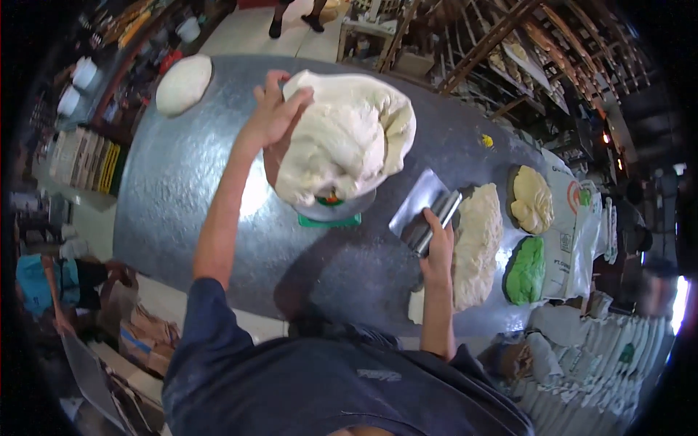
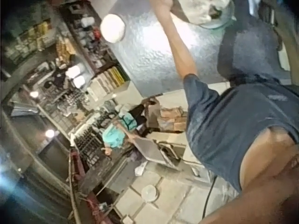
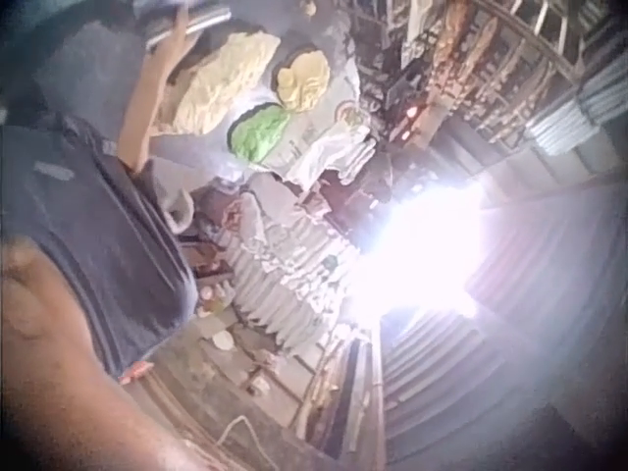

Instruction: The person cuts dough with a bench scraper, weighs it on a scale, and shapes it into large balls by hand on a metal tray.

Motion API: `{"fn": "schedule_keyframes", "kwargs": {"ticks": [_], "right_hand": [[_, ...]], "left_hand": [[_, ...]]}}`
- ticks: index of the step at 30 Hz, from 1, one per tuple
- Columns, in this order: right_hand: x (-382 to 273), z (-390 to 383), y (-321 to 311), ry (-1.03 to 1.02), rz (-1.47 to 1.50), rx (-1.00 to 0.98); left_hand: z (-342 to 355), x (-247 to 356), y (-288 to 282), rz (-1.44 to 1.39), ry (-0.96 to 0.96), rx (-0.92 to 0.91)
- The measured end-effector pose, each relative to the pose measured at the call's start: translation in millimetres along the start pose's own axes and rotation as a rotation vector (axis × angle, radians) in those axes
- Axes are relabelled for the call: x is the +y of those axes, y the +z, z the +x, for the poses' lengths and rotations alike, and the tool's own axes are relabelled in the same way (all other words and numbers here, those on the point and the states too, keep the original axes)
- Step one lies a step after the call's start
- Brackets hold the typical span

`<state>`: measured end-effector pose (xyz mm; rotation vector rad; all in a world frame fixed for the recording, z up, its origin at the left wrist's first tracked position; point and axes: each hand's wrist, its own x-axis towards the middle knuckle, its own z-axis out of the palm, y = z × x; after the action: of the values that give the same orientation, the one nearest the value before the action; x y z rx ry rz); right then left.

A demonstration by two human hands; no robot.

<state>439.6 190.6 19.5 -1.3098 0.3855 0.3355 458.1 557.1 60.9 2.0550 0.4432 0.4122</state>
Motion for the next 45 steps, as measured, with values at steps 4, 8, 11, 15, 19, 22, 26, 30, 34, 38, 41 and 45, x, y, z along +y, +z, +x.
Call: {"fn": "schedule_keyframes", "kwargs": {"ticks": [4,8,11,15,19,22,26,30,34,38,41,45], "right_hand": [[40,-37,-112,-0.017,-0.364,0.139],[134,-39,-239,-0.380,-1.440,0.106],[118,-40,-261,-0.400,-1.352,-0.157],[48,-38,-285,-0.101,-0.494,0.000],[16,-41,-301,-0.315,-1.017,-0.056],[4,-54,-262,-0.225,-1.256,-0.384],[58,-55,-267,-0.226,-1.526,-0.408],[125,-32,-263,-0.634,-1.444,-0.401],[108,5,-225,-0.458,-1.384,-0.489],[61,-30,-248,-0.274,-1.419,-0.510],[118,-54,-289,-0.283,-1.298,-0.455],[146,-57,-272,-0.340,-1.144,-0.271]], "left_hand": [[5,-25,-14,0.423,0.314,0.017],[8,-1,-13,0.208,0.052,0.126],[-21,-6,-32,0.446,-0.013,0.204],[-145,72,39,0.254,0.251,0.666],[-289,48,226,0.102,-0.020,0.099],[-392,31,347,-0.038,-0.219,-0.304],[-421,23,370,-0.194,-0.366,-0.266],[-433,48,350,-0.205,-0.521,-0.163],[-478,13,330,-0.171,-0.671,-0.160],[-482,15,301,-0.191,-0.719,-0.125],[-467,11,305,-0.316,-0.485,-0.048],[-373,52,278,-0.284,-0.137,-0.114]]}}
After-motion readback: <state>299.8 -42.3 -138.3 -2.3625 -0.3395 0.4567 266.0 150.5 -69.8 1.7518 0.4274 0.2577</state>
